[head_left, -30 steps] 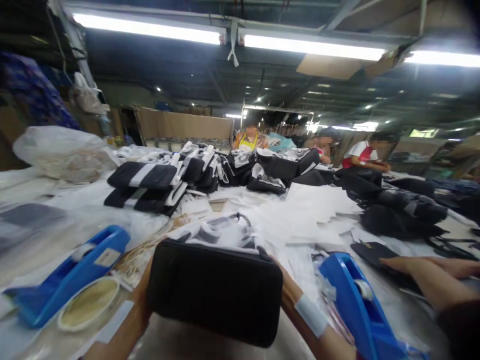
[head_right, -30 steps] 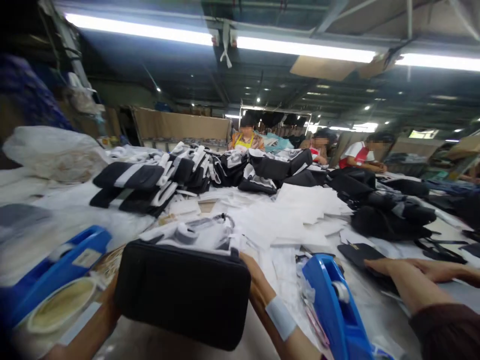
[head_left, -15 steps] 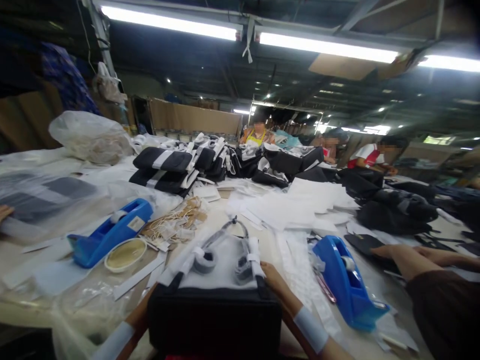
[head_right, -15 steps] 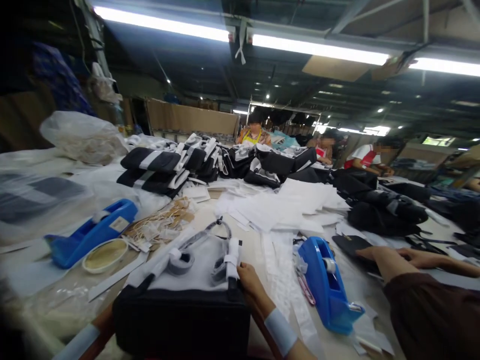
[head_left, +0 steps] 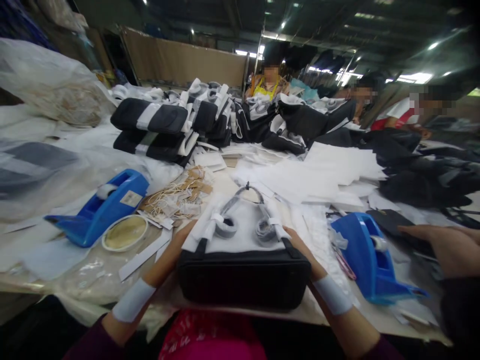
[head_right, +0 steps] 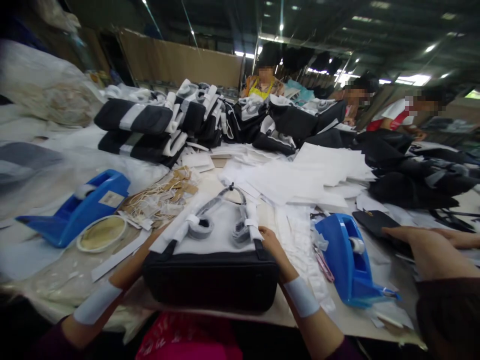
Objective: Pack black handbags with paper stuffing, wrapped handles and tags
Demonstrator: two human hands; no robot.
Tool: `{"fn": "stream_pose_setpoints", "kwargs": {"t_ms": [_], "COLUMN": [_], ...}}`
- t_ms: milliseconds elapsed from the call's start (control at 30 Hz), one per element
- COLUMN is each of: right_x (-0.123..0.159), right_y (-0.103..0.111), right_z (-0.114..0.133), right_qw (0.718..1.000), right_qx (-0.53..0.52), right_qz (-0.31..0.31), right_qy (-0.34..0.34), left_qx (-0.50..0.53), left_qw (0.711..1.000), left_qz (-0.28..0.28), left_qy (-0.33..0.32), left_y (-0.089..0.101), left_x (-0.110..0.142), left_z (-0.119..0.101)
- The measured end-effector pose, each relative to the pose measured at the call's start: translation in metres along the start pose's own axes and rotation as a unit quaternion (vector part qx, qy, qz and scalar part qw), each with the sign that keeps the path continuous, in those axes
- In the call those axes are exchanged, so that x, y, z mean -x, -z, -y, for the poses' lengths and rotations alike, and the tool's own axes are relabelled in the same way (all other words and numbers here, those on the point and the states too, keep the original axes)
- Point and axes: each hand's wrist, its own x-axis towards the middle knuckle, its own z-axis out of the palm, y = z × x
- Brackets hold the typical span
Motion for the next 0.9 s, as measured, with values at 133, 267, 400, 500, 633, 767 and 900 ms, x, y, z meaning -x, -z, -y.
{"fn": "stream_pose_setpoints", "kwargs": {"t_ms": [133,267,400,500,633,767,900], "right_x": [0.029,0.082,0.105,0.101,0.097,0.099,0.101], "right_y": [0.020,-0.003,-0.055,-0.074,-0.075,-0.078,-0.084], "right_z": [0.038,0.098,0.136,0.151,0.163,0.161,0.151], "right_qw": [0.988,0.923,0.827,0.746,0.675,0.659,0.676], "right_qx": [0.040,0.180,0.357,0.492,0.555,0.577,0.580], "right_qz": [-0.128,-0.026,0.163,0.205,0.247,0.240,0.193], "right_qy": [0.083,0.339,0.402,0.401,0.418,0.418,0.412], "left_qx": [0.062,0.075,0.068,0.009,-0.098,-0.125,-0.141], "left_qw": [0.998,0.996,0.992,0.986,0.968,0.960,0.958], "left_qz": [-0.001,-0.027,-0.024,-0.044,-0.078,-0.083,-0.089], "left_qy": [0.026,-0.040,-0.100,-0.158,-0.219,-0.236,-0.232], "left_y": [0.014,0.023,0.016,0.004,-0.007,-0.009,-0.010], "left_x": [0.033,0.068,0.081,0.082,0.079,0.079,0.079], "left_z": [-0.019,-0.040,-0.046,-0.045,-0.043,-0.043,-0.043]}}
